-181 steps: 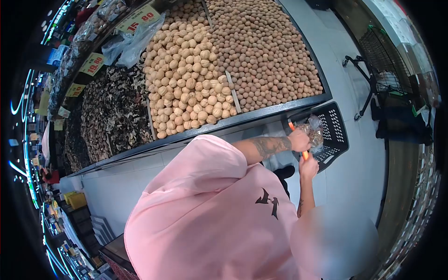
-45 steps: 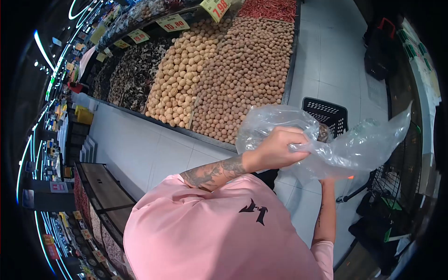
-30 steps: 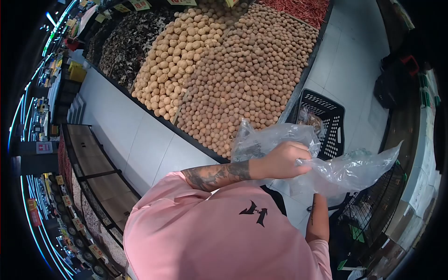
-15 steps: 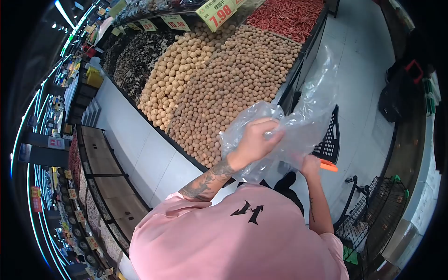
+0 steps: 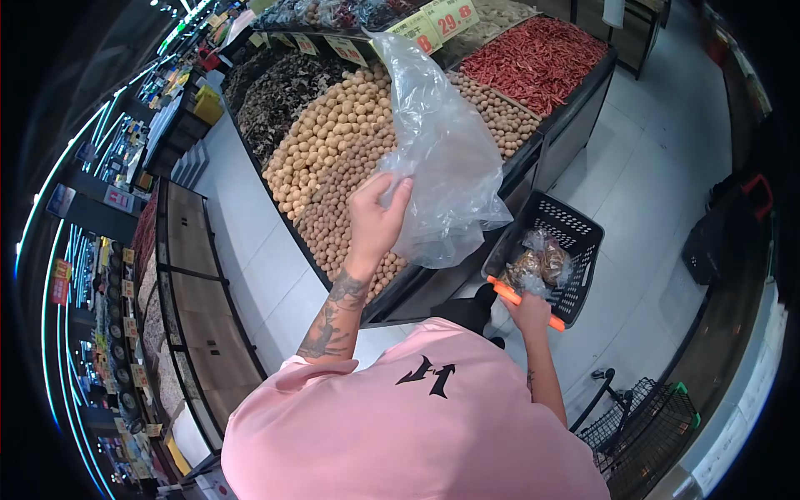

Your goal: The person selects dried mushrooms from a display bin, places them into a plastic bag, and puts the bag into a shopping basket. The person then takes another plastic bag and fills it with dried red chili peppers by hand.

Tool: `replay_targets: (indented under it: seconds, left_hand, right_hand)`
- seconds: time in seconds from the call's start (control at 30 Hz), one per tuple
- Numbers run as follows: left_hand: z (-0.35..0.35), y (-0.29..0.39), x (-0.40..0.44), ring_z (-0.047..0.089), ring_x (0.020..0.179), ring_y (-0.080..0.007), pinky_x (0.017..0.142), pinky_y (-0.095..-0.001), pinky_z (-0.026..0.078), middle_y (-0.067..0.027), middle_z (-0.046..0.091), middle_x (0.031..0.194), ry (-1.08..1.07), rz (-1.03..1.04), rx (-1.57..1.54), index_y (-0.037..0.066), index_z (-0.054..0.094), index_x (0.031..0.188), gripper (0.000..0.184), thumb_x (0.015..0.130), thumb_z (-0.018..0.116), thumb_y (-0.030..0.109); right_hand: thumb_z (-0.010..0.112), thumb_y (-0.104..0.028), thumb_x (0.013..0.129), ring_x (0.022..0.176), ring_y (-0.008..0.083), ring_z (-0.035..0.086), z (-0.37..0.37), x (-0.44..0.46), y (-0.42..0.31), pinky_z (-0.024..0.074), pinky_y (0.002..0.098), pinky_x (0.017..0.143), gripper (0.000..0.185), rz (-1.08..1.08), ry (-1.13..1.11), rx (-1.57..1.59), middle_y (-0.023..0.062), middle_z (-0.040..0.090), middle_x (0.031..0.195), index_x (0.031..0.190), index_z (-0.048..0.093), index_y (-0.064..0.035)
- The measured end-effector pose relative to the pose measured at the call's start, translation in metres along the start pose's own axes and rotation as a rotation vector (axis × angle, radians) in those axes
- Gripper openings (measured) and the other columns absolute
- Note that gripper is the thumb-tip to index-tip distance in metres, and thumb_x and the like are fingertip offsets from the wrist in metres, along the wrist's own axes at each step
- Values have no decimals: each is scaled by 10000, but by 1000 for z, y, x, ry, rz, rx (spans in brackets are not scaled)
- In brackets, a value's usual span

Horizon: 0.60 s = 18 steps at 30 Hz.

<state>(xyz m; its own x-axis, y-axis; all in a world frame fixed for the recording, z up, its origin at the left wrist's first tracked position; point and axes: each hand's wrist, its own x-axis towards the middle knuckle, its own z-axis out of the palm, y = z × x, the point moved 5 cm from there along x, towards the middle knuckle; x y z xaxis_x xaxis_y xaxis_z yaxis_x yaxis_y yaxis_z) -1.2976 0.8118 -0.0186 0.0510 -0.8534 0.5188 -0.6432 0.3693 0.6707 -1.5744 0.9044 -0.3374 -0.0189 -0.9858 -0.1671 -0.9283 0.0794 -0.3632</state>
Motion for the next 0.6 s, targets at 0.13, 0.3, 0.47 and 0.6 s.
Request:
replay_targets:
  seconds: [0.13, 0.3, 0.47, 0.6]
  left_hand:
    - [28, -8, 28, 630, 837, -107, 753, -247, 478, -61, 714, 906, -14, -89, -69, -34, 722, 1005, 187, 930, 641, 117]
    - [55, -26, 91, 607, 772, -103, 698, -243, 467, -60, 693, 848, 140, -93, -192, -35, 723, 989, 200, 949, 621, 131]
    - [88, -84, 154, 584, 803, -61, 723, -217, 459, -21, 689, 891, 218, -195, -383, -62, 679, 1100, 278, 987, 571, 169]
    - [118, -167, 176, 552, 785, -61, 707, -214, 442, 2, 657, 854, 211, -346, -327, -64, 682, 1069, 282, 1003, 542, 172]
  right_hand:
    - [686, -620, 784, 648, 367, 678, -17, 48, 20, 535, 461, 631, 581, 74, 112, 58, 177, 666, 662, 762, 713, -40]
    - [654, -618, 807, 645, 365, 676, -43, 126, 52, 537, 463, 630, 585, 70, 150, -11, 190, 659, 654, 778, 730, -39]
    - [631, -649, 803, 688, 375, 686, -71, 190, 92, 545, 457, 658, 624, 146, 32, -97, 195, 682, 707, 797, 724, -32]
    - [637, -670, 784, 680, 368, 684, -87, 237, 120, 541, 471, 655, 627, 142, 4, -154, 182, 678, 689, 808, 729, -51]
